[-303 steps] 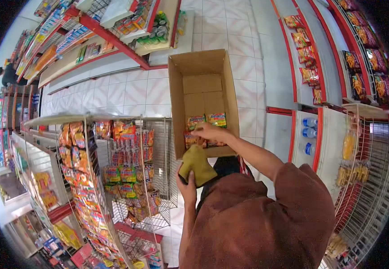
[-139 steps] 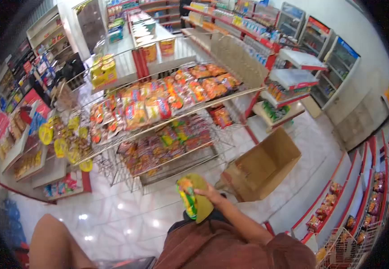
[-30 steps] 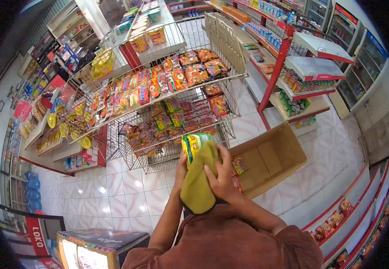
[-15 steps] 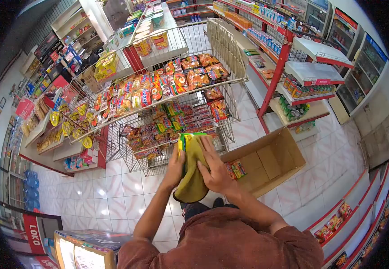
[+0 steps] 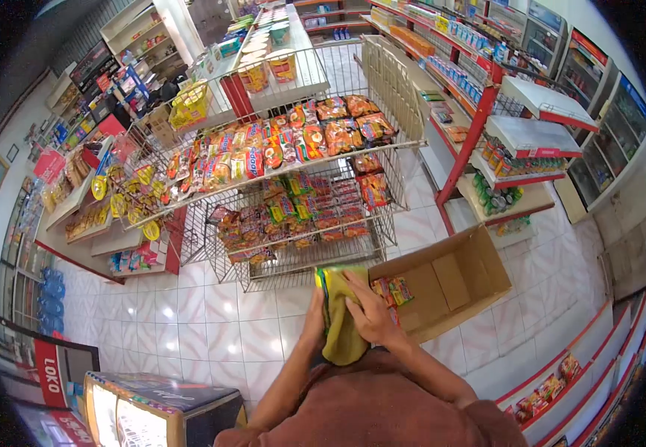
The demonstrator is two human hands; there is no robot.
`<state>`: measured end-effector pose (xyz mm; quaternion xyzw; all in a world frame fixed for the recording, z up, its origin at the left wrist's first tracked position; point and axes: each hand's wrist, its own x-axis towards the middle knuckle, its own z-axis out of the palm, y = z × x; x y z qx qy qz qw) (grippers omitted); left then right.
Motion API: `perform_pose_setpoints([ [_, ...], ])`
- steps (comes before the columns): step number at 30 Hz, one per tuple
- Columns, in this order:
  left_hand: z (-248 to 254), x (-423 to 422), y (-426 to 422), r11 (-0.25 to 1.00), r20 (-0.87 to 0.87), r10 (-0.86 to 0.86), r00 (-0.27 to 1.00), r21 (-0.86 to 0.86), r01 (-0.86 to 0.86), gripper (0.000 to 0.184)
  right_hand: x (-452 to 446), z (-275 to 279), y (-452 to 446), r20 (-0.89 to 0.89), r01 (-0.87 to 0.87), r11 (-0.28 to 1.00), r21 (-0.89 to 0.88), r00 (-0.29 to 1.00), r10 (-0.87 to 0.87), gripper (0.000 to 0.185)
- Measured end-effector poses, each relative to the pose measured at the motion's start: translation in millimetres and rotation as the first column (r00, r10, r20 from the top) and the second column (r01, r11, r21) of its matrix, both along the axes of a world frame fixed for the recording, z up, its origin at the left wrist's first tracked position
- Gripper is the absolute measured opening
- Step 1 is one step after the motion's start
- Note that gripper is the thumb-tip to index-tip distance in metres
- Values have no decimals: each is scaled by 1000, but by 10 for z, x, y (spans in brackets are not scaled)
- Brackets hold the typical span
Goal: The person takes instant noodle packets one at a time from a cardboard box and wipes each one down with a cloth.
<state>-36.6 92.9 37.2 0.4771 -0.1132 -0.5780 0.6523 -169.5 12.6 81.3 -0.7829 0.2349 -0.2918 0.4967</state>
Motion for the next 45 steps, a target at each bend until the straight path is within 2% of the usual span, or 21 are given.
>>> perform_pose_setpoints([
  [1, -71, -26, 71, 1000, 5, 5, 1000, -6, -5, 68, -57, -25, 19, 5, -5, 1000, -6, 1000, 5, 47],
  [4, -251, -102, 240, 999, 296, -44, 954, 15, 42, 62, -253, -8, 138, -121, 136, 991, 13, 984, -134, 40],
  [5, -226, -122, 259, 999, 294, -44, 955, 17, 41, 62, -284, -17, 162, -123, 135, 991, 15, 983, -133, 40],
  [8, 5, -219, 284, 998, 123, -67, 990, 16, 65, 58, -359, -21, 178, -100, 209, 976, 61, 974, -202, 41],
  [13, 256, -230, 9, 998, 177, -63, 982, 32, 59, 54, -162, 232, 126, -122, 172, 985, 22, 978, -168, 45],
  [16, 333, -146, -103, 998, -72, 53, 996, -20, -55, 60, -61, 325, 132, -95, 67, 921, -385, 989, -111, 45],
  [17, 364, -129, -131, 998, -73, 57, 996, -19, -58, 60, -64, 330, 136, -96, 63, 921, -384, 990, -108, 45],
  [20, 449, -100, -139, 962, -25, 263, 965, -71, -264, 55, -70, 324, 150, 7, 161, 922, -353, 986, -169, 42],
  [21, 426, -95, -106, 961, -25, 269, 963, -65, -270, 55, -71, 296, 135, 5, 154, 925, -348, 987, -163, 42],
  [23, 355, -62, -62, 986, 153, 164, 974, -36, -160, 47, -47, 193, 24, 1, 224, 974, 20, 975, -224, 40],
  [24, 327, -47, -48, 995, 239, 104, 966, -14, -103, 44, -33, 157, -37, -11, 253, 946, 204, 966, -256, 39],
  [25, 315, -33, -23, 995, 237, 100, 966, -8, -100, 44, -13, 147, -104, -15, 256, 944, 209, 966, -259, 39],
  [28, 289, 22, -20, 1000, 219, -6, 976, 16, 2, 34, 10, 154, -326, 64, 244, 849, 469, 949, -308, 37],
  [29, 238, 75, -53, 1000, 218, -12, 976, 17, 8, 34, 5, 212, -309, 63, 249, 847, 469, 948, -313, 37],
  [32, 75, 274, -228, 981, 431, 193, 881, -63, -184, 38, 33, 428, -209, 7, 250, 914, 320, 964, -266, 40],
  [33, 93, 293, -259, 981, 430, 191, 882, -63, -182, 38, 33, 409, -180, 7, 253, 913, 320, 963, -269, 40],
  [36, 399, 257, -343, 927, 262, 373, 890, -145, -345, 32, -10, 298, -62, 3, 148, 936, 319, 988, -158, 36],
  [41, 257, 134, -349, 917, 209, 398, 893, -126, -379, 31, -85, 346, -219, 13, 197, 927, 319, 977, -212, 38],
  [44, 398, 57, -300, 987, 229, 149, 962, -95, -130, 34, -79, 162, -417, 216, 385, 821, 422, 837, -503, 44],
  [45, 388, 51, -303, 986, 226, 155, 962, -99, -136, 34, -85, 133, -441, 216, 381, 825, 418, 840, -498, 44],
])
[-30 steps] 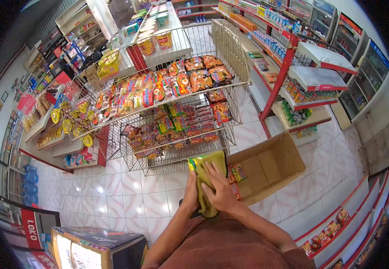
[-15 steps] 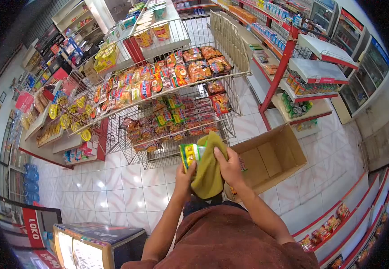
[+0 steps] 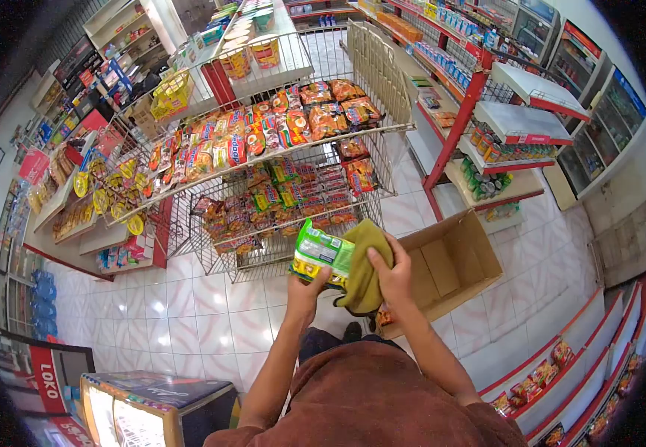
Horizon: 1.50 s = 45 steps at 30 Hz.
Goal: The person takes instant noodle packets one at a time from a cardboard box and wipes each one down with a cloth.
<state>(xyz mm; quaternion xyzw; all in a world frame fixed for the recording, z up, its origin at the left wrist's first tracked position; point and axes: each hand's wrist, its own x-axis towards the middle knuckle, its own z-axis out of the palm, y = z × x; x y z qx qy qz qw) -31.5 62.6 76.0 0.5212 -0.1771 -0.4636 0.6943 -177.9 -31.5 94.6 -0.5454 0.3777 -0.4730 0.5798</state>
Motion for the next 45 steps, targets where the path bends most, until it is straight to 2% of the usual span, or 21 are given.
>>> perform_pose_setpoints([
  [3, -47, -3, -32, 995, 56, 27, 998, -98, -21, 36, -8, -49, -28, 194, -125, 982, 142, 976, 96, 44],
  [8, -104, -11, -57, 978, 57, 191, 980, -96, -185, 41, 83, -55, 110, 130, -178, 969, 171, 979, 157, 42],
  [11, -271, 2, 27, 953, -138, 302, 943, 14, -303, 36, 52, -41, 66, -109, -322, 942, 92, 937, 331, 42],
  [12, -315, 15, 56, 948, -134, 315, 939, 4, -318, 36, 22, -50, 39, -106, -337, 938, 81, 933, 344, 42],
  [15, -391, 60, 126, 929, -292, 332, 897, -65, -365, 38, -70, -66, -83, -380, -398, 912, 104, 831, 406, 41],
  [20, -416, 121, 180, 943, -291, 292, 911, -70, -324, 41, 78, 81, -74, -194, -386, 919, 74, 899, 393, 42],
  [21, -428, 96, 165, 961, -302, 239, 923, -64, -270, 43, 176, 114, -5, -348, -454, 879, -144, 855, 385, 43],
  [22, -449, 64, 149, 976, -313, 184, 932, -57, -212, 46, 275, 142, 78, -488, -524, 781, -340, 808, 330, 44],
  [23, -465, 53, 142, 987, -322, 128, 938, -52, -153, 49, 359, 154, 143, -602, -591, 630, -504, 763, 235, 46],
  [24, -536, 69, 145, 986, -312, 134, 941, -57, -159, 49, 408, 131, 219, -594, -590, 624, -512, 768, 239, 46],
  [27, -750, 132, 92, 977, -309, 145, 940, -107, -186, 56, 430, 6, 407, -790, -737, 391, -551, 611, 40, 52],
  [32, -481, 114, 294, 996, -194, 89, 977, 20, -87, 51, 348, -38, 243, -742, -738, 394, -548, 646, 179, 47],
  [35, -688, 79, 307, 998, -28, 10, 1000, 68, -8, 51, 349, -160, 94, -496, -491, 806, -331, 817, 294, 45],
  [36, -712, 87, 311, 998, -30, 8, 1000, 66, -6, 51, 312, -215, 32, -497, -490, 806, -332, 817, 292, 45],
  [37, -701, 115, 312, 998, -62, 27, 998, 49, -24, 51, 254, -276, -54, -347, -478, 873, -94, 838, 421, 46],
  [38, -687, 143, 306, 999, -94, 44, 995, 32, -41, 50, 195, -325, -127, -164, -476, 866, 152, 852, 497, 46],
  [39, -679, 153, 285, 998, -126, 58, 990, 15, -56, 49, 150, -373, -168, 35, -485, 786, 384, 858, 512, 47],
  [40, -683, 143, 257, 999, -128, 49, 991, 11, -48, 49, 108, -409, -165, 32, -478, 792, 381, 863, 505, 47],
  [43, -695, 88, 151, 974, 155, 199, 968, 81, -214, 49, -77, -513, -108, 153, -567, 699, 436, 812, 563, 51],
  [44, -670, 38, 107, 977, 152, 184, 971, 79, -197, 49, -117, -501, -56, 149, -554, 709, 435, 822, 550, 51],
  [45, -611, -35, 64, 955, 254, 258, 932, 79, -286, 46, -116, -466, 57, 69, -528, 768, 363, 837, 543, 48],
])
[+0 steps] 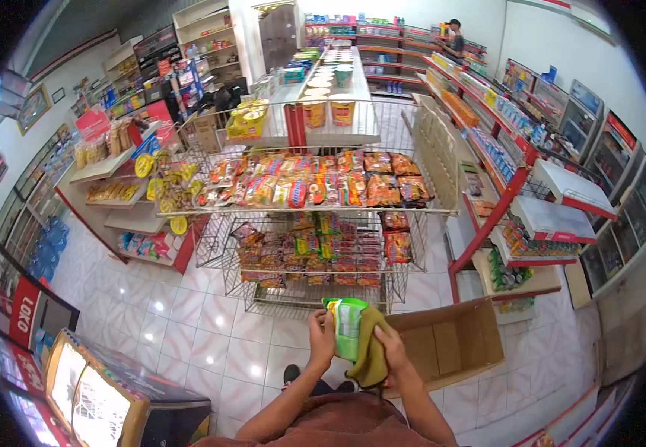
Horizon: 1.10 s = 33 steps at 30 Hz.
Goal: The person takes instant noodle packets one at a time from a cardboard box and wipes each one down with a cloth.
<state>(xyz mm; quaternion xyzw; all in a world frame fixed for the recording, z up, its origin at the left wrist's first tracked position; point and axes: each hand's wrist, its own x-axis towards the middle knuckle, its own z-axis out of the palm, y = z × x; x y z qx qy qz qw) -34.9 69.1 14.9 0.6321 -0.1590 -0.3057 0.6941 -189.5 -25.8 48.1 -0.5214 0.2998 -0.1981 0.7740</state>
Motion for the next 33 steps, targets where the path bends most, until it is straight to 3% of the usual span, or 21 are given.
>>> perform_pose_setpoints([
  [2, 108, -140, -91, 986, 205, 155, 966, 27, -164, 40, 61, 71, 197, -42, 47, 973, -228, 997, -58, 42],
  [3, 131, -168, -93, 990, 202, 131, 971, 28, -139, 40, 92, 84, 264, -46, 70, 971, -228, 996, -83, 42],
  [4, 150, -151, -67, 999, 6, 4, 1000, 34, -4, 40, 136, 96, 329, 15, 112, 954, -278, 994, -112, 42],
  [6, 185, -140, -27, 968, -377, -236, 896, -17, 248, 41, 185, 112, 401, 137, 192, 908, -372, 979, -151, 43],
  [7, 221, -199, -15, 964, -381, -250, 890, -15, 264, 41, 194, 110, 379, 133, 205, 906, -370, 977, -167, 43],
  [10, 319, -340, 60, 912, -391, -405, 827, -236, 335, 45, 299, 65, 201, 156, 332, 670, -665, 938, -310, 43],
  [11, 246, -322, 45, 910, -394, -410, 823, -235, 341, 45, 296, 58, 174, 153, 335, 668, -664, 936, -317, 43],
  [14, -52, -154, -13, 918, -183, -382, 906, -190, 348, 46, 277, 28, 122, -153, 69, 892, -446, 977, -152, 52],
  [15, -71, -93, 0, 918, -190, -382, 905, -190, 348, 46, 305, -15, 117, -158, 67, 894, -444, 976, -152, 52],
  [18, -80, 163, 65, 940, -493, -338, 802, -213, 266, 41, 423, -158, 166, -175, 53, 904, -425, 975, -140, 57],
  [19, -92, 239, 101, 943, -501, -332, 799, -208, 261, 41, 443, -183, 181, -183, 47, 907, -419, 974, -135, 57],
  [22, -177, 487, 156, 974, -495, -216, 842, -166, 152, 38, 540, -73, 159, -262, -3, 1000, 22, 965, 9, 61],
  [23, -248, 557, 163, 976, -501, -211, 839, -161, 149, 38, 591, -81, 139, -268, -6, 1000, 28, 963, 13, 61],
  [26, -561, 744, 185, 990, -219, -105, 970, -117, 81, 36, 758, -174, 59, -270, -160, 986, -47, 952, 142, 64],
  [27, -618, 778, 186, 992, -229, -96, 969, -104, 73, 36, 811, -159, 14, -277, -166, 986, -32, 949, 151, 64],
  [29, -703, 870, 127, 964, -360, -188, 914, -245, 102, 39, 945, -130, -86, -377, -197, 933, -302, 923, 73, 50],
  [31, -536, 1065, 73, 946, -420, -229, 878, -307, 100, 41, 1110, -131, -195, -472, -163, 956, -245, 881, 29, 51],
  [33, -124, 1250, -23, 932, -360, -359, 861, -184, 312, 43, 1237, -129, -160, -571, -124, 972, -201, 821, -13, 53],
])
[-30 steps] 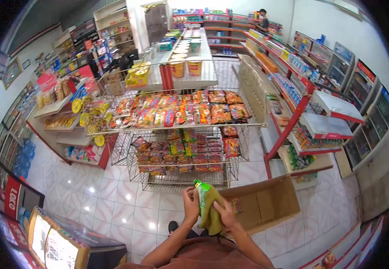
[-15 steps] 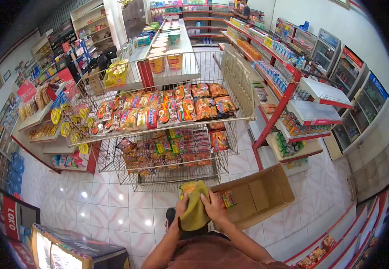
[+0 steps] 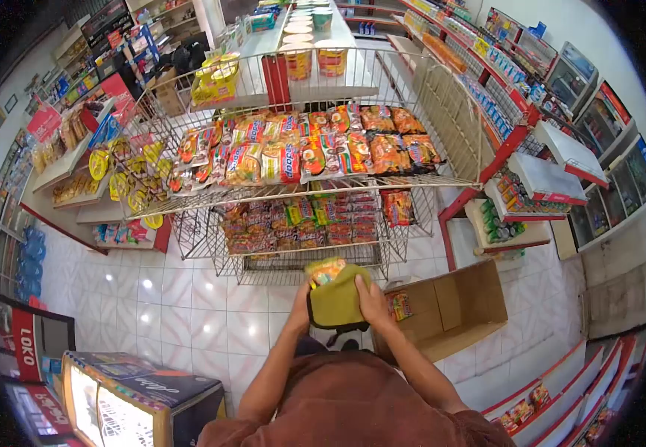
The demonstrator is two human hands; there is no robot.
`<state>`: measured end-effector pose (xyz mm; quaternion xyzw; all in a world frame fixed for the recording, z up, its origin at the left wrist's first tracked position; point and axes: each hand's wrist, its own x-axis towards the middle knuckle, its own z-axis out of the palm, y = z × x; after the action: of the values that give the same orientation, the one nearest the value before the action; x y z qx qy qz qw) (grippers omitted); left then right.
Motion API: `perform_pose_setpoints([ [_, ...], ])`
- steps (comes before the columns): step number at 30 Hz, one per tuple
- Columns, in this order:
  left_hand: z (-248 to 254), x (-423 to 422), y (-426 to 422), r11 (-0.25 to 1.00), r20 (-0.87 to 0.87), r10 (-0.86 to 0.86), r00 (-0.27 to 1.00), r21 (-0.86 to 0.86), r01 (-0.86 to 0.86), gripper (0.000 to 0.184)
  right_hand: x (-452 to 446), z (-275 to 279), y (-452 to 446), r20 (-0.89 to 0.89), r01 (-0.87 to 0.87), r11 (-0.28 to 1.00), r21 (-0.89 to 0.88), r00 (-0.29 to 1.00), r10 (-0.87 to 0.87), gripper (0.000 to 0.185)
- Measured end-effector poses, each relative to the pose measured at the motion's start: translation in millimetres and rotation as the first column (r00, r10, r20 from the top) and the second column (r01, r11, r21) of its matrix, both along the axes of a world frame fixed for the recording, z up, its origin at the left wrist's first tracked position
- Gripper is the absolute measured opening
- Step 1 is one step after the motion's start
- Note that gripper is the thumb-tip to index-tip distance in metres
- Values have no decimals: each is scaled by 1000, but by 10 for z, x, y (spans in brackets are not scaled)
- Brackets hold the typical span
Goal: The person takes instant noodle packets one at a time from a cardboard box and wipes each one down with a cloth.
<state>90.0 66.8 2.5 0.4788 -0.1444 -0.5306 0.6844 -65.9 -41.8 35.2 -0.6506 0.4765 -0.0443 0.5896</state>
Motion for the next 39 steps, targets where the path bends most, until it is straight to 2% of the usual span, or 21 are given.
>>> perform_pose_setpoints([
  [1, 28, 111, -75, 1000, -11, 2, 1000, 6, -2, 43, 69, 40, 62, -18, 57, 996, -74, 998, -58, 54],
  [3, 74, 413, -242, 1000, 309, 20, 951, -14, -16, 50, 224, 141, 115, -29, 165, 958, -233, 984, -177, 56],
  [4, 12, 580, -345, 1000, 306, 16, 952, -13, -13, 50, 254, 177, 122, -32, 168, 958, -232, 983, -180, 56],
  [6, -125, 924, -593, 953, 547, 244, 801, 16, -302, 51, 244, 228, 135, -25, 47, 988, -144, 998, -51, 53],
  [7, -70, 1064, -711, 957, 546, 232, 805, 19, -288, 51, 228, 221, 150, -16, -9, 995, -99, 1000, 7, 52],
  [9, 28, 1309, -973, 941, 618, 54, 785, 232, -247, 48, 177, -1, 207, 12, 47, 998, -46, 999, -47, 52],
  [10, -63, 1446, -1132, 946, 615, 33, 788, 235, -223, 48, 137, -151, 246, 40, 86, 996, 5, 996, -86, 52],
  [13, -893, 1899, -1705, 800, 616, -390, 684, 595, -80, 56, 30, -359, 394, 80, 233, 968, 91, 967, -240, 52],
  [14, -1130, 1968, -1805, 800, 614, -411, 674, 597, -56, 56, 4, -400, 440, 95, 312, 942, 124, 941, -325, 52],
  [16, -1624, 2048, -1930, 893, 805, -324, 497, 434, -120, 36, -69, -516, 519, 100, 411, 898, 158, 898, -429, 52],
  [19, -2272, 2184, -2444, 849, 759, -433, 486, 525, -64, 37, -163, -755, 638, 85, 605, 780, 163, 779, -622, 44],
  [25, -3502, 2461, -2583, 663, 601, -674, 429, 749, -9, 39, -244, -1061, 935, 29, 760, 640, 112, 641, -767, 44],
  [28, -3777, 2522, -2784, 549, 509, -759, 405, 835, -20, 40, -195, -1136, 1013, -41, 802, 585, 119, 592, -805, 44],
  [29, -3574, 2484, -2776, 547, 508, -766, 394, 837, -16, 40, -114, -932, 995, 6, 810, 576, 110, 579, -815, 43],
  [30, -3281, 2235, -2632, 765, 751, -625, 215, 643, -23, 44, -25, -707, 973, 53, 818, 566, 103, 564, -824, 42],
  [31, -2896, 2043, -2371, 916, 916, -400, 37, 399, 28, 47, 32, -608, 989, 98, 825, 556, 97, 548, -830, 42],
  [32, -2404, 1952, -2315, 983, 986, -117, -116, 132, 130, 51, 22, -673, 1012, 96, 831, 546, 103, 538, -837, 42],
  [33, -2331, 1938, -2306, 981, 985, -119, -122, 136, 142, 51, -29, -789, 1003, 79, 814, 557, 163, 552, -830, 41],
  [35, -2289, 1931, -2299, 994, 981, -15, -196, 36, 107, 51, -103, -968, 988, 56, 773, 570, 279, 580, -813, 40],
  [39, -2242, 1923, -2311, 981, 924, 193, -329, -170, 98, 52, -108, -746, 921, 56, 799, 561, 217, 563, -824, 39],
])
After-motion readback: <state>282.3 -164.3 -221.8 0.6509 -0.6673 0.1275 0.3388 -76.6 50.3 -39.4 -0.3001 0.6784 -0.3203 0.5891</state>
